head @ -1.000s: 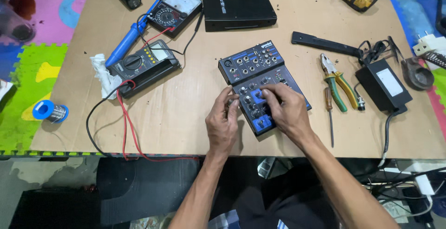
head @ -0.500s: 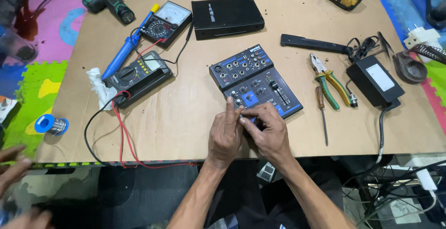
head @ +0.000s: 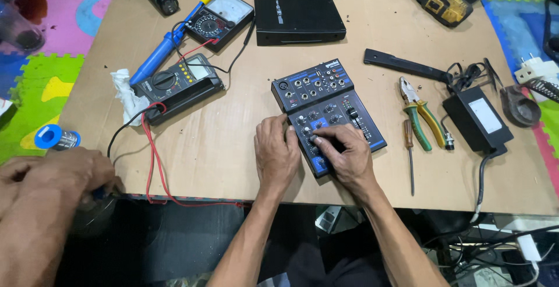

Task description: The person assembles small gray cylindrical components onto a blue electronic device with multiple ports and knobs. They pick up the components from the table and insert them into the device one by one, occasionally adjusting the knobs on the device.

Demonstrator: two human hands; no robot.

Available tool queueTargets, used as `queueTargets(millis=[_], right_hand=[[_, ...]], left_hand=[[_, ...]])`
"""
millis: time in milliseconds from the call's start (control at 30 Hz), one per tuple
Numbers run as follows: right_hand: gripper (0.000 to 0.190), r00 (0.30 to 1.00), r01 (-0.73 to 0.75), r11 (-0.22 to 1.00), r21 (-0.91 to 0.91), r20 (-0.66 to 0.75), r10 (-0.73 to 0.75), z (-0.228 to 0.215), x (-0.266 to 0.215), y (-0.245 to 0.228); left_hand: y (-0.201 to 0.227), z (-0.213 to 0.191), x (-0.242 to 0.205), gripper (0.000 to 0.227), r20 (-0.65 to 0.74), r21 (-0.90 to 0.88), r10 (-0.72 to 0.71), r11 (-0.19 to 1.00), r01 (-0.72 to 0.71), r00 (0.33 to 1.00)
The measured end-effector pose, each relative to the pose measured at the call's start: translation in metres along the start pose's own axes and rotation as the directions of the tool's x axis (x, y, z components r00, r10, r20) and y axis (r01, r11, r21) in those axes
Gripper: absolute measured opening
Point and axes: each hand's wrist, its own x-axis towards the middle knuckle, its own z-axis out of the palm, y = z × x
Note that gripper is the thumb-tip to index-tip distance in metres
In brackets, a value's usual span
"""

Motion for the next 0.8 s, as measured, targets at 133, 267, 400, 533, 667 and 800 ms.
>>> queueTargets(millis=[133,267,400,533,667,800], right_hand=[[0.015,1.0,-0.01,1.0,-0.017,0.028,0.011,0.001,0.002,0.005],[0.014,0.997,0.055,0.997,-0.045,0.053,-0.052,-0.002,0.005,0.01],[0.014,0.99,0.116,0.991,-0.067,0.092,-0.11,-0.005,0.008,0.0],[0.014,0.988,0.133,0.985,-0.107,0.094,-0.123,-0.001,0.008,0.008],[0.012,0.992,0.075,0.989,-0.127,0.109,-0.061,0.001,0.009,0.011],[0.013,0.988,0.043,0.991,-0.125,0.153,-0.023,-0.002,0.011,0.005]], left_hand=[[0.003,-0.002,0.001,0.032,0.029,0.044,-0.009,0.999,0.008,1.0],[0.0,0.001,0.003,0.031,-0.002,0.059,0.013,0.998,-0.013,1.0],[-0.008,0.008,0.002,0.028,-0.051,0.085,0.047,0.995,-0.042,0.998],[-0.008,0.009,0.002,0.028,-0.051,0.076,0.037,0.997,-0.033,0.998],[-0.007,0.01,0.002,0.027,-0.076,0.082,0.057,0.995,-0.051,0.995],[-0.007,0.01,0.003,0.026,-0.092,0.098,0.062,0.994,-0.052,0.994]])
